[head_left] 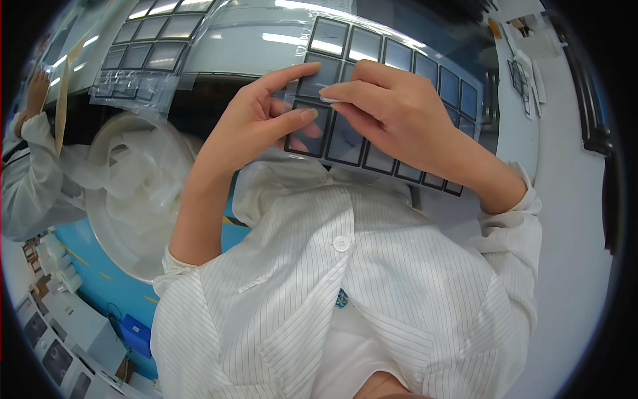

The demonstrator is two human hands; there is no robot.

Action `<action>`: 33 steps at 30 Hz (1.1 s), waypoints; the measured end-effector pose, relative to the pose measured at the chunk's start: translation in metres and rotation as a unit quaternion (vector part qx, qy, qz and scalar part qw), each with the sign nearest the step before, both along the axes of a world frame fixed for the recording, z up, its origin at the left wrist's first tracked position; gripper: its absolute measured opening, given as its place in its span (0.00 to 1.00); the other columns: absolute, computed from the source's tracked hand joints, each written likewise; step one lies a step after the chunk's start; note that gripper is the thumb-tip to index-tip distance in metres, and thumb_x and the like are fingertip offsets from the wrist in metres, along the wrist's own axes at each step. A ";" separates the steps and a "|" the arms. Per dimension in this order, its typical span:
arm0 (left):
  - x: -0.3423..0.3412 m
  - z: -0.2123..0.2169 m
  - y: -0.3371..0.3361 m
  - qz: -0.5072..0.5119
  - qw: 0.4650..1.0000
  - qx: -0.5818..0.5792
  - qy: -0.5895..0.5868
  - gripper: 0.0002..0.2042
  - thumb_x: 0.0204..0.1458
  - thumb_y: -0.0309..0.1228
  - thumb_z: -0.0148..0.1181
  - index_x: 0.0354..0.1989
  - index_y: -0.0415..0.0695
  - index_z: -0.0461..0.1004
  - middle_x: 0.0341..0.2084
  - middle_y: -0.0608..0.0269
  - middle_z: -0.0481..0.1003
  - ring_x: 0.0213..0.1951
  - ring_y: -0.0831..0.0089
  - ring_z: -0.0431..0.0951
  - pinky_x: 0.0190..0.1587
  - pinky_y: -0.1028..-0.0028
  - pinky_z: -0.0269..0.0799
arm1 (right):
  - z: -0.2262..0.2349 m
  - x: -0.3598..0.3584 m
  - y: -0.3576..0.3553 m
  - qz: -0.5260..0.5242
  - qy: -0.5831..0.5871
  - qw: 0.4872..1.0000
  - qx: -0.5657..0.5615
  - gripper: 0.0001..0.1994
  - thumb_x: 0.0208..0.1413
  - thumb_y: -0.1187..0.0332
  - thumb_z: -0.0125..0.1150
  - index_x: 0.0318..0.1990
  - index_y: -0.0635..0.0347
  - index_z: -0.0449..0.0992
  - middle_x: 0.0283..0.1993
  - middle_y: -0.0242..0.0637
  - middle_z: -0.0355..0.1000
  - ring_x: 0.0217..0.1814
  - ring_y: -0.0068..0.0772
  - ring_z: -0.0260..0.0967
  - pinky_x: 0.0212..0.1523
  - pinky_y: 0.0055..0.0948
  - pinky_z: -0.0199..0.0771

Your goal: Cleaning a grid-like panel component using a wipe at a precision workbench.

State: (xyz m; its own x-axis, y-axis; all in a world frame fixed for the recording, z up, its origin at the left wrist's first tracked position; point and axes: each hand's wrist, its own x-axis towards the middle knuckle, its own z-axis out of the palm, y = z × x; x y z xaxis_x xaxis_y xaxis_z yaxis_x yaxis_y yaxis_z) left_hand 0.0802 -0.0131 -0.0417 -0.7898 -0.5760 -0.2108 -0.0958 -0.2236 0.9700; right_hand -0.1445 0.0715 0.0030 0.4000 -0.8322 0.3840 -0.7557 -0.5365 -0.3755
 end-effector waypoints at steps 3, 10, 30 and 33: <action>0.001 -0.003 0.001 0.002 1.000 0.005 0.015 0.28 0.60 0.29 0.63 0.70 0.47 0.64 0.29 0.63 0.83 0.25 0.82 0.80 0.27 0.83 0.69 | -0.002 0.004 -0.005 0.007 0.002 1.000 -0.003 0.12 0.51 0.78 0.69 0.44 0.58 0.82 0.31 0.35 0.70 0.27 0.33 0.71 0.26 0.30 0.70; 0.000 -0.005 0.001 0.012 1.000 0.005 0.020 0.29 0.60 0.29 0.65 0.70 0.45 0.64 0.26 0.63 0.83 0.23 0.83 0.79 0.25 0.83 0.68 | -0.001 0.009 -0.010 0.011 0.034 0.999 0.012 0.11 0.50 0.77 0.68 0.42 0.59 0.81 0.32 0.36 0.71 0.29 0.37 0.73 0.28 0.33 0.72; 0.000 0.005 -0.002 -0.004 1.000 0.007 -0.025 0.31 0.58 0.31 0.66 0.70 0.45 0.64 0.26 0.63 0.83 0.24 0.87 0.79 0.26 0.87 0.69 | 0.016 -0.002 -0.006 -0.004 0.094 0.990 0.105 0.06 0.52 0.75 0.66 0.38 0.60 0.82 0.32 0.37 0.73 0.33 0.42 0.73 0.32 0.38 0.72; -0.001 0.006 -0.001 0.002 1.000 0.006 -0.029 0.30 0.58 0.29 0.65 0.70 0.46 0.65 0.25 0.62 0.83 0.23 0.85 0.79 0.25 0.84 0.69 | 0.020 -0.011 0.004 -0.017 0.081 0.991 0.105 0.07 0.52 0.75 0.66 0.39 0.59 0.83 0.30 0.36 0.71 0.30 0.40 0.72 0.31 0.36 0.71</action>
